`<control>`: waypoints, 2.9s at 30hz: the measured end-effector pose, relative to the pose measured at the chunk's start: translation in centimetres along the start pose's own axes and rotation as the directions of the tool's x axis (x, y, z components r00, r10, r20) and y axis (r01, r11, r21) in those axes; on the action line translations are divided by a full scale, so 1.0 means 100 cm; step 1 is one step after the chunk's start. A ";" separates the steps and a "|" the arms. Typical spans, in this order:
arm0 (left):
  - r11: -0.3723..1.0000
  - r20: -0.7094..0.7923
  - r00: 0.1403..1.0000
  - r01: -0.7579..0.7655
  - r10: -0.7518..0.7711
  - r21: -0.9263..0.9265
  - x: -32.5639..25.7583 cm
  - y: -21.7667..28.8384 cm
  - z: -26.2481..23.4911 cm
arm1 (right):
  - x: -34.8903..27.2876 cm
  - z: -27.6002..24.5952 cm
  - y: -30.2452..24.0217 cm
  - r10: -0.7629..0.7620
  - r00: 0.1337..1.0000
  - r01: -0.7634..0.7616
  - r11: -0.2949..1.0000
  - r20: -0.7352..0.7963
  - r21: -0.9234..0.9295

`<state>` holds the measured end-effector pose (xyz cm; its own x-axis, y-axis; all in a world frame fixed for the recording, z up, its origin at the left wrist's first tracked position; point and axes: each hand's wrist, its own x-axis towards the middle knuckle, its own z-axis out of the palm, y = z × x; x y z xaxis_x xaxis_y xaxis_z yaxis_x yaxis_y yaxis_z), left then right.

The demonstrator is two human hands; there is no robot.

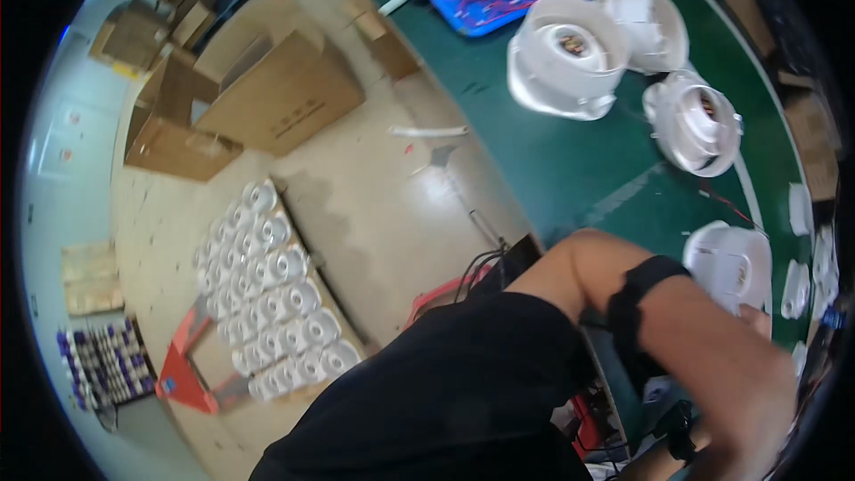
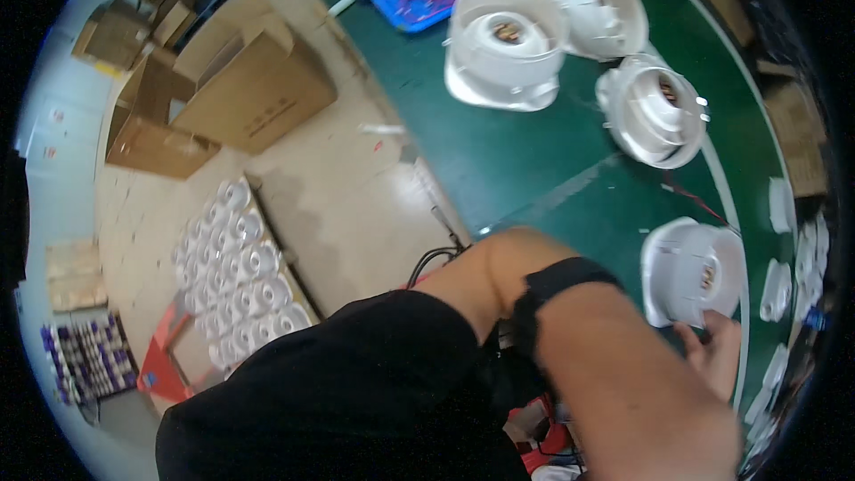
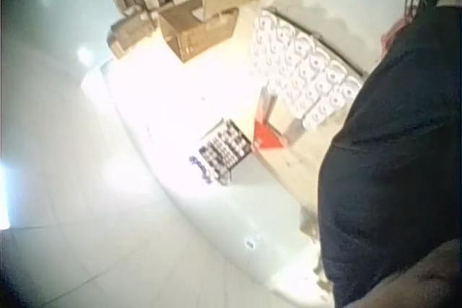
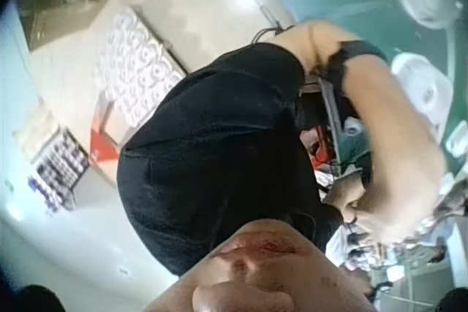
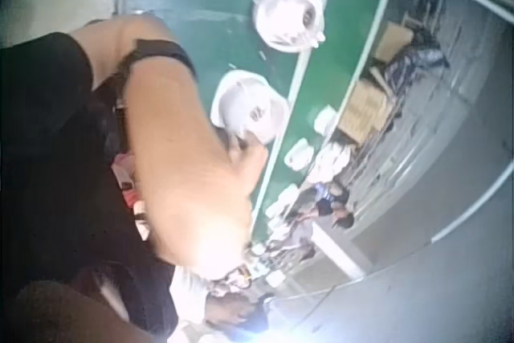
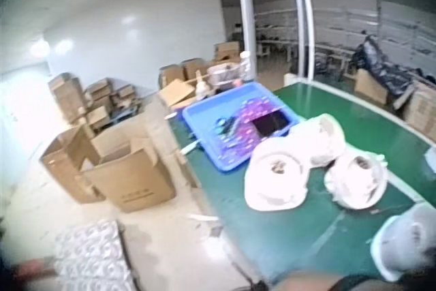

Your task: The person repeatedly picks up white plastic housings and circular fan-like components from a green table. They fit the housing over the component, rotate it to check alignment, and then place it back down. This cycle is repeated for multiple units without visible final assembly or packaging.

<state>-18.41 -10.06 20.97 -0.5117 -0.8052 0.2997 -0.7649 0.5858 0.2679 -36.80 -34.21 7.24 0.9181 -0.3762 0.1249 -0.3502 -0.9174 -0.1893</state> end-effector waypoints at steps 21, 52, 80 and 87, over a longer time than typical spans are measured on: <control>0.965 -0.305 0.930 0.144 -0.208 -0.218 0.059 -0.064 -0.035 | -0.011 -0.145 -0.041 -0.236 0.952 0.291 0.898 -0.197 0.330; 0.889 -0.636 0.734 -0.099 -0.239 -0.448 0.149 -0.049 0.036 | -0.059 -0.140 -0.004 -0.246 0.891 0.444 0.648 -0.381 0.619; 0.813 -0.695 0.610 -0.139 -0.380 -0.566 0.151 -0.062 0.026 | -0.032 -0.151 -0.040 0.257 0.843 0.250 0.590 -0.472 0.768; 0.782 -0.635 0.699 -0.174 -0.330 -0.598 0.148 -0.068 0.024 | -0.027 -0.150 -0.046 0.304 0.831 0.205 0.610 -0.465 0.765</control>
<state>-21.68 -26.15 21.38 0.1435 -0.6976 0.7020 -0.2754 0.6531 0.7054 -40.47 -30.92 22.37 0.5702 -0.6524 0.4993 0.1164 -0.5374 -0.8352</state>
